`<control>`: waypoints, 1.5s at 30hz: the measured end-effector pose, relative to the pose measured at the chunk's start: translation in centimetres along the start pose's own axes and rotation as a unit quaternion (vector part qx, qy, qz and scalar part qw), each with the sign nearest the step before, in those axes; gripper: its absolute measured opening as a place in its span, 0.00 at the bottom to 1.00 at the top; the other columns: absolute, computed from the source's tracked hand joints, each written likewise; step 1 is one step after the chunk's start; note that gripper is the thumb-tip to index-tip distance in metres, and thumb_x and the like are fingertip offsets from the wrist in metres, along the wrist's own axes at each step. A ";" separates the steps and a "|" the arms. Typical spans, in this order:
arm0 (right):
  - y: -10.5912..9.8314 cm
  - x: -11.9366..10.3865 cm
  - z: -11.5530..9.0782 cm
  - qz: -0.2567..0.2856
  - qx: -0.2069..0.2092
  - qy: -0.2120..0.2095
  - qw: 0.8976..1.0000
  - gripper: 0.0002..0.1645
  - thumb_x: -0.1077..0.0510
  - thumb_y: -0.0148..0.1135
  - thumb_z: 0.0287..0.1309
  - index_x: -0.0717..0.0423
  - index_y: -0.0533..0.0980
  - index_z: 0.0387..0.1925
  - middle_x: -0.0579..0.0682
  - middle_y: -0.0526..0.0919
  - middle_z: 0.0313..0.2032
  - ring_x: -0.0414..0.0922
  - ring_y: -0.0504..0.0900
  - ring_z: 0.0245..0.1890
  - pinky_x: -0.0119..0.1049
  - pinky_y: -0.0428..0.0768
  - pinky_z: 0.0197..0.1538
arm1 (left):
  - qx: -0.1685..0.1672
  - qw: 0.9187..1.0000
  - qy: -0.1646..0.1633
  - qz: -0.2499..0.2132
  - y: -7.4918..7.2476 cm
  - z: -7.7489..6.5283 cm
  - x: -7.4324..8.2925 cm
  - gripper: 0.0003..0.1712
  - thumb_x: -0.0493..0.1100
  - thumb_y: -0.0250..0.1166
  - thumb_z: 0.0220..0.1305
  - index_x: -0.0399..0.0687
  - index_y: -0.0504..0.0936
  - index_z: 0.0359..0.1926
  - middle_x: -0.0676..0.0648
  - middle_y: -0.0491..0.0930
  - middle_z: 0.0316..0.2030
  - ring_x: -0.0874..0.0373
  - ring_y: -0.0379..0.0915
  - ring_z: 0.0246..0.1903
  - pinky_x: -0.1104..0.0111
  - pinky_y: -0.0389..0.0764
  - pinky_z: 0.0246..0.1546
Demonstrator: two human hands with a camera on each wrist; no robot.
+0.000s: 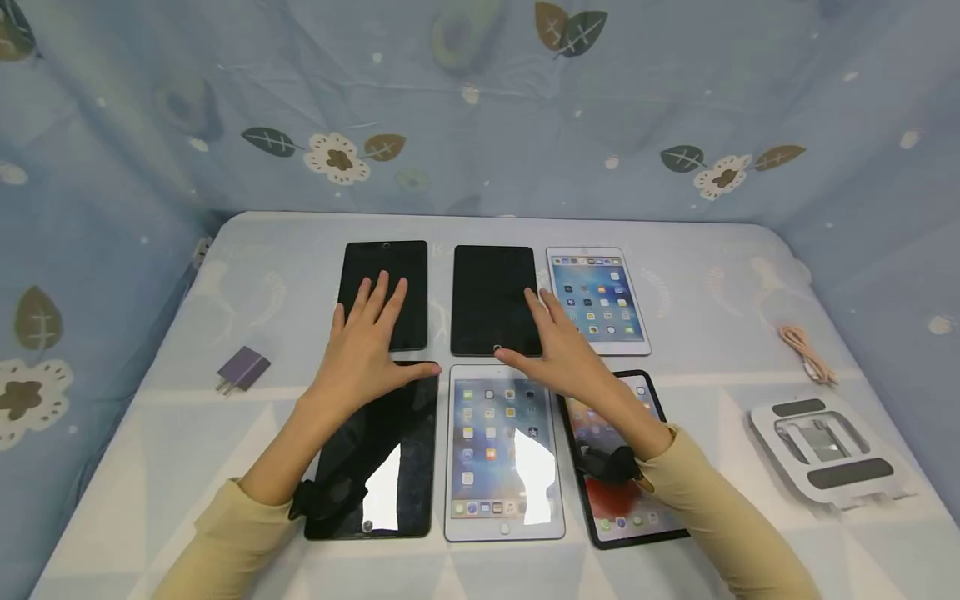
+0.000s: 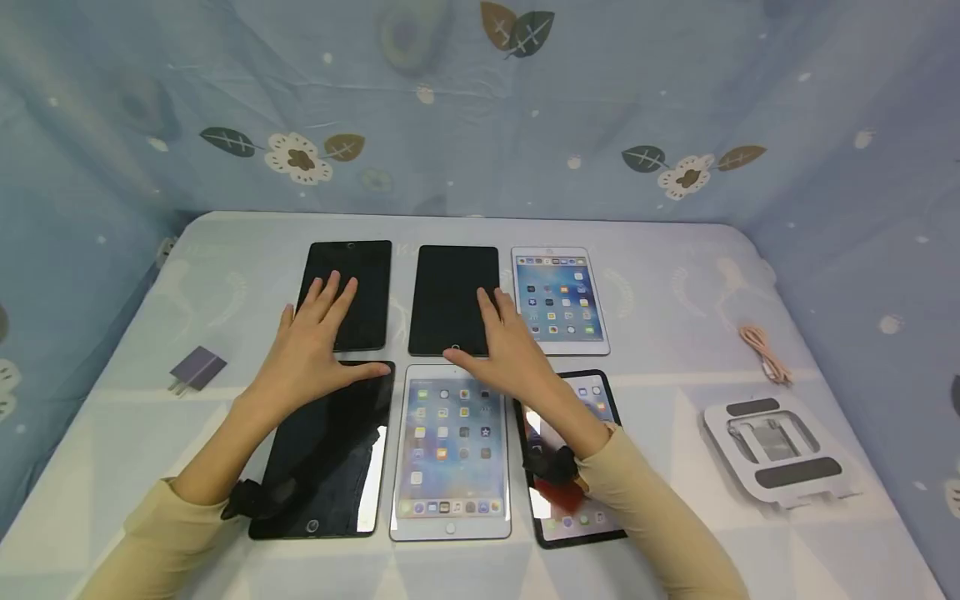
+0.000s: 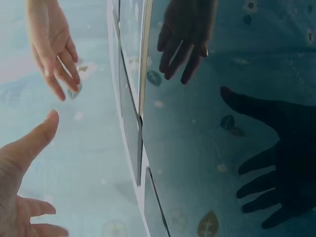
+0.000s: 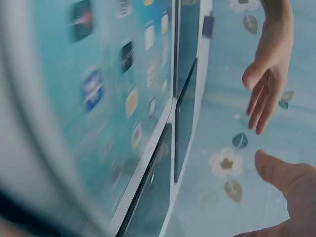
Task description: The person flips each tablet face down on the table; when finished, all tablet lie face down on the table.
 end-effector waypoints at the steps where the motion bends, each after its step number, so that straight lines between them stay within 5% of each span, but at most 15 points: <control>1: 0.3 -0.3 0.3 0.015 -0.005 -0.005 1.000 0.59 0.34 0.61 0.56 0.52 0.41 0.76 0.61 0.41 0.76 0.64 0.49 0.73 0.65 0.60 0.67 | 0.000 1.000 -0.003 -0.005 0.0 0.0 -0.2 0.69 0.67 0.74 0.42 0.45 0.45 0.76 0.37 0.44 0.75 0.37 0.38 0.74 0.34 0.47 0.67; 8: 2.7 -1.5 2.2 0.018 -0.013 -0.036 0.999 0.53 0.40 0.62 0.58 0.64 0.51 0.73 0.63 0.52 0.73 0.58 0.48 0.75 0.58 0.57 0.71 | -0.020 0.997 -0.036 -0.062 0.4 0.1 -2.0 0.60 0.56 0.74 0.50 0.31 0.51 0.72 0.31 0.55 0.71 0.34 0.54 0.69 0.43 0.61 0.66; 18: 5.3 -4.2 6.3 0.020 -0.066 -0.049 0.996 0.49 0.44 0.63 0.59 0.67 0.56 0.70 0.63 0.54 0.72 0.56 0.47 0.75 0.57 0.46 0.74 | -0.058 0.990 -0.095 -0.081 0.1 1.2 -6.4 0.52 0.48 0.71 0.56 0.24 0.53 0.70 0.25 0.55 0.68 0.30 0.53 0.68 0.43 0.60 0.66; 30: 8.3 -6.6 9.5 0.003 -0.114 -0.018 0.993 0.49 0.43 0.64 0.57 0.69 0.59 0.69 0.60 0.50 0.74 0.53 0.43 0.76 0.58 0.43 0.75 | -0.116 0.984 -0.113 -0.080 1.4 1.4 -9.5 0.53 0.50 0.71 0.55 0.20 0.53 0.68 0.22 0.55 0.67 0.27 0.53 0.66 0.42 0.61 0.65; 35: 9.1 -7.1 10.2 0.088 -0.096 0.015 0.991 0.47 0.45 0.64 0.57 0.71 0.60 0.67 0.58 0.50 0.75 0.52 0.42 0.77 0.61 0.36 0.74 | -0.128 0.982 -0.112 -0.084 1.5 1.6 -9.7 0.54 0.51 0.71 0.55 0.21 0.53 0.68 0.23 0.50 0.69 0.27 0.48 0.68 0.42 0.58 0.66; 37: 9.2 -7.2 10.4 0.171 -0.082 0.045 0.981 0.42 0.52 0.63 0.56 0.72 0.62 0.66 0.58 0.52 0.74 0.52 0.43 0.76 0.59 0.30 0.74 | -0.133 0.982 -0.107 -0.079 1.5 1.7 -9.6 0.54 0.51 0.71 0.55 0.21 0.54 0.68 0.22 0.50 0.69 0.27 0.49 0.67 0.42 0.59 0.66; 40: 9.0 -7.3 10.6 0.293 -0.052 0.091 0.950 0.35 0.63 0.61 0.54 0.70 0.66 0.63 0.56 0.59 0.72 0.52 0.46 0.76 0.54 0.26 0.74 | -0.138 0.984 -0.096 -0.064 1.3 1.8 -9.5 0.53 0.51 0.71 0.55 0.20 0.55 0.67 0.21 0.50 0.68 0.26 0.51 0.66 0.42 0.61 0.65; 45: 8.1 -7.5 10.6 0.434 -0.010 0.115 0.894 0.31 0.72 0.56 0.54 0.68 0.67 0.62 0.62 0.70 0.65 0.55 0.65 0.68 0.47 0.59 0.73 | -0.150 0.984 -0.075 -0.060 1.2 2.2 -9.4 0.51 0.53 0.69 0.57 0.20 0.58 0.66 0.21 0.52 0.67 0.25 0.55 0.64 0.42 0.63 0.63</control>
Point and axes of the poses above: each hand's wrist, its own z-axis towards the middle knuckle, its own y-axis out of the palm, x = y × z, the point moved 2 cm from there along z, towards the middle knuckle
